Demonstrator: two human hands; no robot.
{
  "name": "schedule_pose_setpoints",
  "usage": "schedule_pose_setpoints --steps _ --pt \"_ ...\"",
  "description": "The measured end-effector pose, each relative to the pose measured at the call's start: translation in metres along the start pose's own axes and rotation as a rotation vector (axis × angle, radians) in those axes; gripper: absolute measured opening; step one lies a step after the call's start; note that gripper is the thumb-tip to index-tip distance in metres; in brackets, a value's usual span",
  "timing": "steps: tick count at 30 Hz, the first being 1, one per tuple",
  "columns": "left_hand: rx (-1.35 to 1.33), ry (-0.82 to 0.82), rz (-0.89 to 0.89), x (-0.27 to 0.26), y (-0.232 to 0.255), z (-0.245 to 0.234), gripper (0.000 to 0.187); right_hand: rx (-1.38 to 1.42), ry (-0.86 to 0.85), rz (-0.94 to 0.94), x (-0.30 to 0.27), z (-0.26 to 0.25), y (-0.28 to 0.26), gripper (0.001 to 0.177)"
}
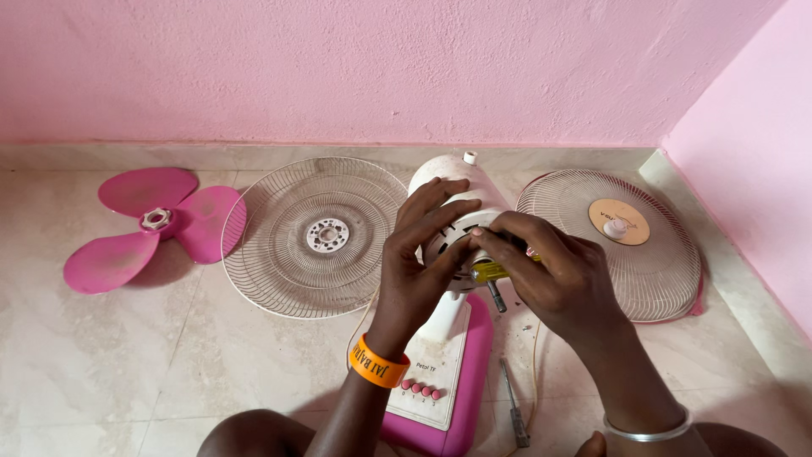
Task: The person sits on the floor and uses a yellow screwdriver to adjust screws on the exposed motor housing of a disassembled pink electric fan. The fan blades and front grill are placed on the floor nearby. The person repeatedly tightens and checks the central shaft area.
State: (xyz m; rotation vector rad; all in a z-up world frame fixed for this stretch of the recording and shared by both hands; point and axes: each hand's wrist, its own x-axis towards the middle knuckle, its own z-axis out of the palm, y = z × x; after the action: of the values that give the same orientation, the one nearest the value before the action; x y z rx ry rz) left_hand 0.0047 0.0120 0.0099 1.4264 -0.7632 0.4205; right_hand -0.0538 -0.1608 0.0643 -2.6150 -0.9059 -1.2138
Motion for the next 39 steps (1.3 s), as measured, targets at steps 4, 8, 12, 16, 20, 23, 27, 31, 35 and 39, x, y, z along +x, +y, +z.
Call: schedule_pose_setpoints --steps 4,8,12,16,20,23,27,31,35,39 --pt "-0.133 -0.089 -0.036 -0.007 -0.004 -0.007 0.044 -0.001 0.035 -0.055 -0.005 0.007 0.013 0.031" --pt "-0.210 -0.008 -0.136 -0.026 -0.010 -0.013 0.069 0.195 0.182 0.066 -0.020 0.021 0.016 0.022" --pt "-0.267 -0.032 -0.281 -0.033 -0.022 -0.015 0.102 0.696 0.528 0.557 -0.059 0.027 -0.007 0.012" --pt "-0.335 -0.134 -0.272 -0.040 -0.032 -0.019 0.113 0.902 0.566 0.867 -0.093 0.041 -0.008 0.017" --pt "-0.422 -0.104 -0.323 -0.050 -0.038 -0.015 0.114 1.086 0.450 1.078 -0.108 0.054 0.001 0.021" --pt "-0.398 -0.036 -0.297 -0.055 -0.037 -0.010 0.107 1.045 0.354 0.975 -0.107 0.057 -0.008 0.018" --pt "-0.421 0.064 -0.301 -0.061 -0.035 -0.006 0.096 0.918 0.256 0.933 -0.101 0.053 -0.024 0.018" --pt "-0.494 0.102 -0.297 -0.068 -0.041 -0.002 0.092 0.981 0.252 0.930 -0.102 0.053 -0.024 0.021" --pt "-0.481 0.105 -0.292 -0.068 -0.041 0.000 0.093 0.936 0.244 0.889 -0.101 0.052 -0.023 0.019" --pt "-0.468 0.097 -0.283 -0.069 -0.041 -0.001 0.093 0.952 0.257 0.882 -0.100 0.051 -0.024 0.019"
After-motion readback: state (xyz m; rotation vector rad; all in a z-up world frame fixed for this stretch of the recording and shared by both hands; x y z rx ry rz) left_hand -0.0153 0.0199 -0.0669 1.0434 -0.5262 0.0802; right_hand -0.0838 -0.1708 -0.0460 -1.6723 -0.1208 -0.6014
